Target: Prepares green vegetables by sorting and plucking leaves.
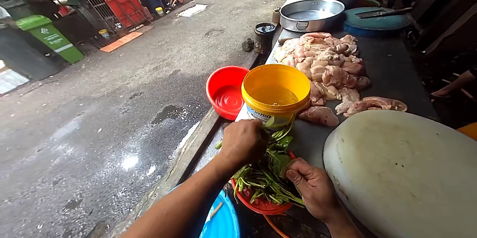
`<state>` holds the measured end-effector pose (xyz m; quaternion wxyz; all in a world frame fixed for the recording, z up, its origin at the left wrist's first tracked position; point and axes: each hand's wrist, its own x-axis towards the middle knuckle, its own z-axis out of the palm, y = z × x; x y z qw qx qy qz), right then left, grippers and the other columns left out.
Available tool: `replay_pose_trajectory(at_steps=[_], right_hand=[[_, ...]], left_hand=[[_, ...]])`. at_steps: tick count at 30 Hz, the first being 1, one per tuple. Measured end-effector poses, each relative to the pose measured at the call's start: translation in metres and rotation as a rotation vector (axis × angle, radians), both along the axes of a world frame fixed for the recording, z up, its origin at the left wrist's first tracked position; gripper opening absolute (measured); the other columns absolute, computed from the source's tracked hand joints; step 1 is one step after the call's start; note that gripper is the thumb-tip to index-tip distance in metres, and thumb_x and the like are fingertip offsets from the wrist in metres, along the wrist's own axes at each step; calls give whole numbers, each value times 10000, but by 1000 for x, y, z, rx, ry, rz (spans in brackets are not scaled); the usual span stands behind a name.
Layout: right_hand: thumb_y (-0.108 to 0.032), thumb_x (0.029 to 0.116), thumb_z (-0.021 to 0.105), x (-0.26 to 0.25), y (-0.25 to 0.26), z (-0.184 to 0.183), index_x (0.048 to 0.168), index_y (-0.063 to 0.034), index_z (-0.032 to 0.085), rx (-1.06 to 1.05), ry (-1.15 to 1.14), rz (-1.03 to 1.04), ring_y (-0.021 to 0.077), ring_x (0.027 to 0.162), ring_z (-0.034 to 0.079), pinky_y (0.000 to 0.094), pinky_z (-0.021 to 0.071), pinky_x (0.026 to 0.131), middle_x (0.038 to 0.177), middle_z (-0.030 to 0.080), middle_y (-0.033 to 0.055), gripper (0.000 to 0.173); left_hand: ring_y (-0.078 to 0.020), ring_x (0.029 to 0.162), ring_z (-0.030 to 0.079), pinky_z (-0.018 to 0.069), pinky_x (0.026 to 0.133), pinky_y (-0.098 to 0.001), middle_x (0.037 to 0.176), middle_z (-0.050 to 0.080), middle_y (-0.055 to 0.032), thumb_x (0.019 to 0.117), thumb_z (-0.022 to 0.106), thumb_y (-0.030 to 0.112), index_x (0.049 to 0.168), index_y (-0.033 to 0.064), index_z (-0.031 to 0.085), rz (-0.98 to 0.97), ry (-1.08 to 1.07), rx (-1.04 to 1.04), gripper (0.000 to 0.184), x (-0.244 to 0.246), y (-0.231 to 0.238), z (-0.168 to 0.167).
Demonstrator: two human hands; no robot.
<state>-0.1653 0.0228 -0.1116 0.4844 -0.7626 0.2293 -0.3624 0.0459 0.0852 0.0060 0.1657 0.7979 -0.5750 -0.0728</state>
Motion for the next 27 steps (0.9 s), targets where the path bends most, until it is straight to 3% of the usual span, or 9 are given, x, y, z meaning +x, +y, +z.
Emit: replay_pose_trajectory(at_steps=[3,6,9,12,14,17,19,23,27], right_hand=[[-341,926,628,-8,-3,-6,795,-208,737,-164,238,-298,45,846,645,275,536,764,822,695,-104,216],[-299,843,678,-19,-3,-12,794,-201,728,-218,294,-329,59,840,654,304,549,762,821,698,-91,121],[-217,768,697,-32,8,-16,806,-201,733,-190,243,-164,47,825,664,282,576,747,815,700,-99,55],[-180,738,682,-38,24,-23,739,-222,713,-259,264,-8,78,853,640,358,517,800,765,685,-118,52],[-182,749,672,-39,33,-27,731,-240,707,-323,299,16,85,872,638,376,494,816,766,688,-129,70],[-162,763,655,-37,45,-34,745,-236,730,-359,310,-59,94,874,637,368,500,791,791,699,-124,108],[-147,759,653,-35,49,-37,754,-228,741,-360,278,-136,99,880,641,360,512,787,811,706,-115,121],[-143,736,703,-29,54,-44,836,-203,764,-367,194,-309,139,945,657,373,555,814,908,715,-62,132],[-129,671,715,-23,56,-47,918,-153,761,-371,146,-428,185,973,652,391,558,841,947,694,-2,253]], left_hand=[[-167,540,537,429,518,-418,574,524,-7,1000,507,259,718,134,608,40,482,-116,324,22,8,-2],[-143,490,532,441,450,-303,615,581,-52,1055,573,201,819,60,652,-3,790,-133,286,17,25,2],[-128,656,646,571,610,-328,802,690,-28,1000,634,122,1034,109,711,-154,621,105,85,4,34,-1],[-248,906,690,557,783,-517,938,714,-62,1015,571,236,1112,168,725,-234,229,439,195,-23,29,-14],[-343,948,701,548,745,-588,950,713,-121,1003,520,238,1062,134,700,-231,44,546,215,-42,25,-30],[-392,921,707,550,701,-583,925,701,-179,1008,468,158,1018,37,659,-256,-87,561,226,-62,21,-51],[-396,943,707,553,719,-586,950,703,-186,1007,466,132,1043,25,651,-270,-87,579,217,-69,16,-58],[-349,1023,692,545,813,-616,1024,718,-137,950,575,223,1080,115,703,-194,142,579,212,-53,7,-64],[-146,794,662,548,739,-433,820,686,-10,910,696,267,903,135,722,-221,544,330,134,-24,14,-62]])
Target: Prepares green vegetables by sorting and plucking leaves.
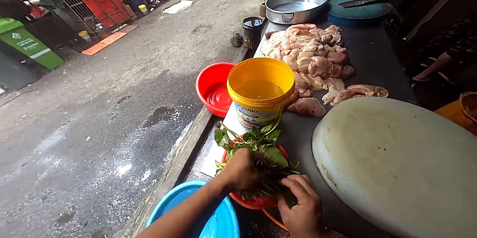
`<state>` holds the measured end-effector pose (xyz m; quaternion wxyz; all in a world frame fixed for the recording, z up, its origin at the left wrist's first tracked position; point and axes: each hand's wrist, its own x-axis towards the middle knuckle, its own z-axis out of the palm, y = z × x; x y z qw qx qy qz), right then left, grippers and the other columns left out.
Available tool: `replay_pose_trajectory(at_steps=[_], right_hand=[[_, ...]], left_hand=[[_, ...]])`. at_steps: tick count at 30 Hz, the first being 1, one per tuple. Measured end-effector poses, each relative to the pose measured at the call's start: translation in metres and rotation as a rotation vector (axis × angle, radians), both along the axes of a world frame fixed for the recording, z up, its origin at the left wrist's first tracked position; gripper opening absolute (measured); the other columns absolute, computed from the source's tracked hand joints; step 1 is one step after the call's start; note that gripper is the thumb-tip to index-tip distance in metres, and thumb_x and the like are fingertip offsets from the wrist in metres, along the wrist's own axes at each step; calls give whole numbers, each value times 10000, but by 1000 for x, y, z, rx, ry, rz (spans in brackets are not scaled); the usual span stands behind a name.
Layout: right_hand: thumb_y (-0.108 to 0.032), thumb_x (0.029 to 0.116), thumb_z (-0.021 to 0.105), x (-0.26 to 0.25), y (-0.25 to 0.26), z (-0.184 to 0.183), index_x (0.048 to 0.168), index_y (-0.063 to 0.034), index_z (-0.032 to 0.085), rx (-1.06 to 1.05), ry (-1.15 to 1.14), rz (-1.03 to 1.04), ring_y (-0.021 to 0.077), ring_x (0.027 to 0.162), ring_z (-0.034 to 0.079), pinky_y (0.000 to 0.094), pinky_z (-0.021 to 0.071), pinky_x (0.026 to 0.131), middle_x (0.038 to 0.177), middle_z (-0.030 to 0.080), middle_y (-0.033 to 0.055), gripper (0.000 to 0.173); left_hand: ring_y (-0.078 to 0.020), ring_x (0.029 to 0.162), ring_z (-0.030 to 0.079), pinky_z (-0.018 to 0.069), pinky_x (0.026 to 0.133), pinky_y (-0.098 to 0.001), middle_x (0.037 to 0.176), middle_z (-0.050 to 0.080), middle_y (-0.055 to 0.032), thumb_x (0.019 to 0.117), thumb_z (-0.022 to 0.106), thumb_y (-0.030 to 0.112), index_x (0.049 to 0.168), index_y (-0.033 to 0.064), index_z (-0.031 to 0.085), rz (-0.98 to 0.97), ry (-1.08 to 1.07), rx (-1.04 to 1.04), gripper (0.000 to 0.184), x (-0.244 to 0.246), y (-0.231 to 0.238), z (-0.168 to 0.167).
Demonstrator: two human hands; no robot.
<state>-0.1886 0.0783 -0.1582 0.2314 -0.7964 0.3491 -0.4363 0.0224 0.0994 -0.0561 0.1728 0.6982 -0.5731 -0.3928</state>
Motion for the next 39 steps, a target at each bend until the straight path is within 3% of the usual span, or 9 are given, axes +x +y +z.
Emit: replay_pose_trajectory(at_steps=[3,8,12,15,20,24,28,33,39], right_hand=[[-135,665,722,2,-3,-3,943,-130,748,1,-37,-26,197,988,649,391,556,866,970,693,21,279],[-184,663,743,4,-6,-6,975,-140,737,10,-50,-4,212,1024,635,406,544,873,1025,682,51,315],[-208,682,734,10,-6,-8,1003,-154,752,-4,-46,-15,208,1056,616,392,532,909,1043,664,45,326],[-269,715,700,17,-7,-3,1049,-147,742,-26,-82,-11,212,1111,592,397,497,964,1096,658,55,358],[-347,782,668,38,-16,10,1101,-146,726,-61,-142,62,227,1165,575,414,482,995,1168,654,73,381],[-375,809,647,50,-25,5,1033,-163,748,-66,-106,89,222,1115,618,456,506,933,1142,698,43,325],[-391,823,633,41,-23,9,1012,-171,752,-49,-114,137,221,1136,626,457,502,972,1155,713,39,313],[-558,928,566,35,-20,40,1064,-149,740,-6,-245,196,208,1116,638,437,514,968,1138,724,38,465],[-411,1025,584,49,-24,58,1036,-143,774,69,-198,268,106,1009,669,355,563,907,995,740,-38,329]], left_hand=[[-67,712,638,543,682,-316,766,677,30,906,725,209,865,128,724,71,254,-53,91,12,8,11],[-107,652,616,523,617,-288,723,656,-36,930,621,100,827,60,684,289,594,-109,127,21,16,19],[-138,625,649,552,573,-283,770,693,-106,993,490,129,886,25,662,572,868,-162,228,21,19,27],[-142,570,645,543,517,-285,715,681,-107,995,470,155,851,48,636,720,919,-201,245,22,16,37],[-189,633,688,582,557,-321,789,699,-145,1032,450,168,996,42,607,791,1074,-222,205,25,11,43],[-182,626,672,576,560,-325,769,674,-131,1003,506,109,984,47,592,830,1086,-265,107,21,8,39],[-143,563,614,532,504,-275,763,658,-114,1019,510,86,1036,69,649,803,1054,-254,140,23,9,36],[-145,566,592,521,519,-284,778,659,-123,984,506,64,949,40,659,758,1063,-242,158,19,12,33],[-132,548,586,506,496,-270,774,665,-112,990,491,61,981,53,652,789,1048,-289,161,6,4,39]])
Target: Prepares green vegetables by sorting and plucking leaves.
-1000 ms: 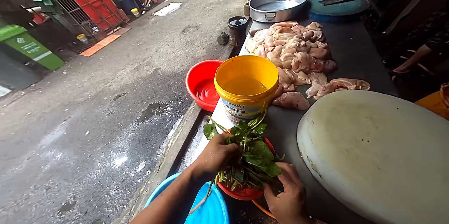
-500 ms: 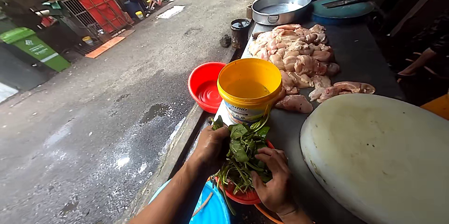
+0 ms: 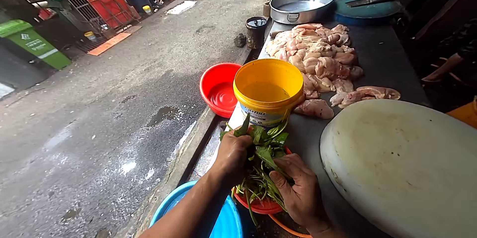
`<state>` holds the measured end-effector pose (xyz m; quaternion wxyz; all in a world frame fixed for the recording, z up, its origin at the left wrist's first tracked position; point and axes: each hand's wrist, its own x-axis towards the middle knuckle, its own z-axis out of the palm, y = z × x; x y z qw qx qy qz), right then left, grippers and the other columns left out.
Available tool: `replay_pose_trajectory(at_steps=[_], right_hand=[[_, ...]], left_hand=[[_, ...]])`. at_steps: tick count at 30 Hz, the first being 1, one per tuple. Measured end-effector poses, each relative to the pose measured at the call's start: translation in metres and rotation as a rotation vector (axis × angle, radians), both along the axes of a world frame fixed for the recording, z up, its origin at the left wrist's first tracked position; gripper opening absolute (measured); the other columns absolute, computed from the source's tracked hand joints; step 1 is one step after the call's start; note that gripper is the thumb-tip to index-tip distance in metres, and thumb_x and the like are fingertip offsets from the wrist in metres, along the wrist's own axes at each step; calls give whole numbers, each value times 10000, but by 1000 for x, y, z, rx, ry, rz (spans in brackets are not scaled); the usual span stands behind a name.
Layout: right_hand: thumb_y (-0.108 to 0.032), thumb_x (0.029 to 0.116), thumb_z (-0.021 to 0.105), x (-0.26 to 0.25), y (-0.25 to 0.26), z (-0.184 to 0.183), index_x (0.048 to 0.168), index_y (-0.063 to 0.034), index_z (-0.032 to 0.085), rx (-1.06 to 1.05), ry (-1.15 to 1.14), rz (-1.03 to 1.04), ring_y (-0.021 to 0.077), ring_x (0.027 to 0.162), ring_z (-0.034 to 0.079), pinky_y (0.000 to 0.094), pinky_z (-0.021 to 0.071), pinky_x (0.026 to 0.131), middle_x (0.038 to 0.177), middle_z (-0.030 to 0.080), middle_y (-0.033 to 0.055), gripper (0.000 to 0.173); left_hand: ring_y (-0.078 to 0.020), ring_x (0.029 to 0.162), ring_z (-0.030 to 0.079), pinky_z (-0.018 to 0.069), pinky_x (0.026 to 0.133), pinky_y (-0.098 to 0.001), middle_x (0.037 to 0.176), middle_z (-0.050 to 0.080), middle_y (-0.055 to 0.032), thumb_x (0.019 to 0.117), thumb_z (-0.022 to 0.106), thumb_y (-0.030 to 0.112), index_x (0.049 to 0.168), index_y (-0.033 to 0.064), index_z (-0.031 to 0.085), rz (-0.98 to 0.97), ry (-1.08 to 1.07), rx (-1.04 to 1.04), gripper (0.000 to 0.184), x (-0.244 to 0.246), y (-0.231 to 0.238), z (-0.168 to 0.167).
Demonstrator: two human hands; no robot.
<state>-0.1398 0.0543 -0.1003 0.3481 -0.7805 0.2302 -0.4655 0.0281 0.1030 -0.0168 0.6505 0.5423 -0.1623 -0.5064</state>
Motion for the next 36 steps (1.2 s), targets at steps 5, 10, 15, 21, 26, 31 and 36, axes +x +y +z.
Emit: replay_pose_trajectory(at_steps=[5,10,15,21,26,31,36], right_hand=[[-242,1021,615,3,-12,13,906,-113,771,152,-95,121,37,692,637,212,554,639,766,696,-38,232],[-231,1001,654,-9,-33,22,888,-100,768,216,-125,361,45,715,673,230,588,671,774,716,-6,208],[-244,1045,597,-11,-22,35,880,-87,753,92,-23,453,67,718,628,279,531,704,734,678,-2,276],[-318,1045,609,-13,-16,42,870,-94,730,95,-107,407,61,680,587,267,490,672,709,653,-3,309],[-345,1011,631,-50,-52,35,849,-177,768,-7,24,46,5,655,624,216,540,625,721,689,-91,270],[-493,954,649,-23,-16,17,1238,-227,753,-110,670,80,238,907,661,505,519,853,895,703,28,403],[-387,839,762,-26,-4,-6,1214,-221,763,-52,582,-130,218,1041,639,470,551,889,1069,694,-1,410]], left_hand=[[-111,548,574,490,487,-262,726,623,-63,937,485,81,959,96,642,-115,-38,-46,159,-6,-4,9],[-92,538,561,474,486,-236,661,588,-59,956,498,23,879,72,629,-360,-85,34,159,-8,7,29],[-99,570,598,515,523,-253,675,616,-70,927,473,-15,838,52,625,-411,-111,8,188,4,31,36],[-78,587,620,548,548,-245,689,637,-30,890,469,19,785,92,667,-363,-86,-84,235,17,62,43],[-76,516,589,509,455,-248,655,611,3,874,506,169,803,178,664,5,-183,-51,174,82,108,44],[-75,511,583,509,459,-244,656,604,24,923,436,180,884,213,634,72,-118,-24,205,104,121,25],[-99,521,587,520,478,-258,651,593,-13,962,412,152,919,139,638,91,-75,-20,230,97,115,9]])
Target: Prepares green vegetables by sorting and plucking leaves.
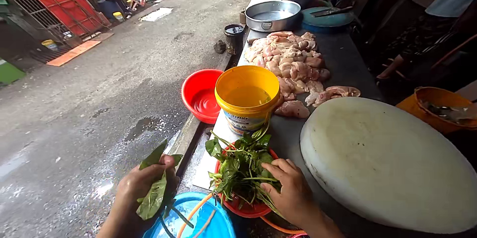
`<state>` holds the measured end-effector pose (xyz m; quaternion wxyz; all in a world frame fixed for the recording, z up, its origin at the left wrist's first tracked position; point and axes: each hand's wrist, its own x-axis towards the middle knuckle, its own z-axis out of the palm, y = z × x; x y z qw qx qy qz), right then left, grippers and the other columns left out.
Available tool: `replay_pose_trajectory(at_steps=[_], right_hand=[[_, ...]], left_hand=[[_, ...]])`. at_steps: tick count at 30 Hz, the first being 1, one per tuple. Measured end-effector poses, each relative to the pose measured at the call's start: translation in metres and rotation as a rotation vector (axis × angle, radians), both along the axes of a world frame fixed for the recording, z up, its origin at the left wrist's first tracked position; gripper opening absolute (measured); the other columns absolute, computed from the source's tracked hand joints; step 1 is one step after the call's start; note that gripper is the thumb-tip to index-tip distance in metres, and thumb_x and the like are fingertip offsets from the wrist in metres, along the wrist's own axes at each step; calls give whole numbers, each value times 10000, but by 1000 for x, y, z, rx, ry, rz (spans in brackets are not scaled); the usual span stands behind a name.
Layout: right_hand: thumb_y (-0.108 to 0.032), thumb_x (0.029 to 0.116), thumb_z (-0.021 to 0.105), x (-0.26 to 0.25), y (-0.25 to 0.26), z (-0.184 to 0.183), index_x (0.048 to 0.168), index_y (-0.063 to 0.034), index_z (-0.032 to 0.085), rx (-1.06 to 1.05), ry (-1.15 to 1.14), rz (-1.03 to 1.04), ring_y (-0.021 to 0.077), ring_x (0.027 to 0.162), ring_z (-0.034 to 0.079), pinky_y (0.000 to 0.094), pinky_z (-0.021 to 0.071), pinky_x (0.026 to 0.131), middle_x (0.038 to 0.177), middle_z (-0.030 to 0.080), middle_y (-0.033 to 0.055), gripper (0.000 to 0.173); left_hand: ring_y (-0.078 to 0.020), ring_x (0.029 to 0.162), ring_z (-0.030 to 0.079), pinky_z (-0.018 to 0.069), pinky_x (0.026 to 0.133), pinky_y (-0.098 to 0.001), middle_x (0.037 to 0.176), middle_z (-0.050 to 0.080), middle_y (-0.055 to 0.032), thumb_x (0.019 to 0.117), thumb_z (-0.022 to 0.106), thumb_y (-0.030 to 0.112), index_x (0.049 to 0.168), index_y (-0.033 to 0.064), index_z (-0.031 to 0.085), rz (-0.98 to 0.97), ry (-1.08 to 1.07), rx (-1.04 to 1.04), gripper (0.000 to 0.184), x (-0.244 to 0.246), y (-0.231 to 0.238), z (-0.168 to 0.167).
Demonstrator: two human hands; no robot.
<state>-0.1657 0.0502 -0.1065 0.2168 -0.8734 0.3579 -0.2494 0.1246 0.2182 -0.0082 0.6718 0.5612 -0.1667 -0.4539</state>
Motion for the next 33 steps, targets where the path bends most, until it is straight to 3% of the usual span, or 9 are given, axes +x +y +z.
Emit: replay_pose_trajectory(at_steps=[3,6,10,14,19,22,26,29,33], right_hand=[[-324,853,716,-2,-3,-5,1042,-241,810,-57,-133,-3,171,1000,624,413,551,856,1033,686,-44,227],[-337,903,704,17,3,-6,1083,-304,799,-56,-104,148,200,1096,606,469,526,911,1105,685,-40,207],[-350,881,695,33,11,-16,985,-263,799,-118,143,229,234,1128,600,497,489,939,1125,682,-18,170],[-310,872,647,21,13,-31,919,-273,800,-185,125,217,216,1100,607,477,498,895,1124,687,-28,164],[-325,863,649,20,13,-39,872,-291,791,-183,68,199,219,1144,599,481,496,911,1156,690,-32,147],[-336,850,663,19,12,-42,847,-294,780,-174,37,199,209,1149,595,474,491,926,1151,689,-40,124],[-299,834,657,17,9,-42,794,-261,767,-131,-43,183,188,1138,601,453,503,930,1128,698,-54,123],[-299,799,679,14,6,-40,777,-242,756,-84,-115,167,176,1132,607,455,504,927,1106,708,-71,99],[-345,796,685,23,3,-33,867,-244,759,-72,-269,123,161,1108,619,443,499,912,1081,719,-79,144]], left_hand=[[-99,515,582,527,489,-265,640,611,-31,922,590,199,912,77,713,-59,-157,52,174,-20,-13,-5],[-101,597,633,549,564,-302,706,691,-5,896,746,242,858,118,768,-364,-584,218,132,-50,-36,-17],[-262,959,716,567,829,-555,985,751,-59,930,616,298,1106,231,767,-753,-1127,697,241,-79,-71,-43],[-303,1080,702,549,868,-596,1109,752,-65,933,559,260,1244,316,725,-830,-1226,856,357,-89,-87,-51],[-311,1024,713,557,827,-595,1036,748,-77,977,533,434,1107,223,728,-879,-1326,869,315,-99,-102,-59],[-343,1011,711,554,789,-601,1012,737,-121,949,548,308,1054,145,715,-945,-1402,882,256,-111,-108,-56],[-301,992,705,560,814,-584,996,732,-96,917,601,288,1036,160,735,-886,-1206,772,220,-95,-108,-61],[-134,768,696,589,724,-386,810,725,-14,895,707,213,870,124,751,-598,-662,420,102,-65,-96,-68],[-154,711,684,599,690,-349,779,693,-79,937,663,122,874,41,665,-457,-85,117,102,-47,-84,-60]])
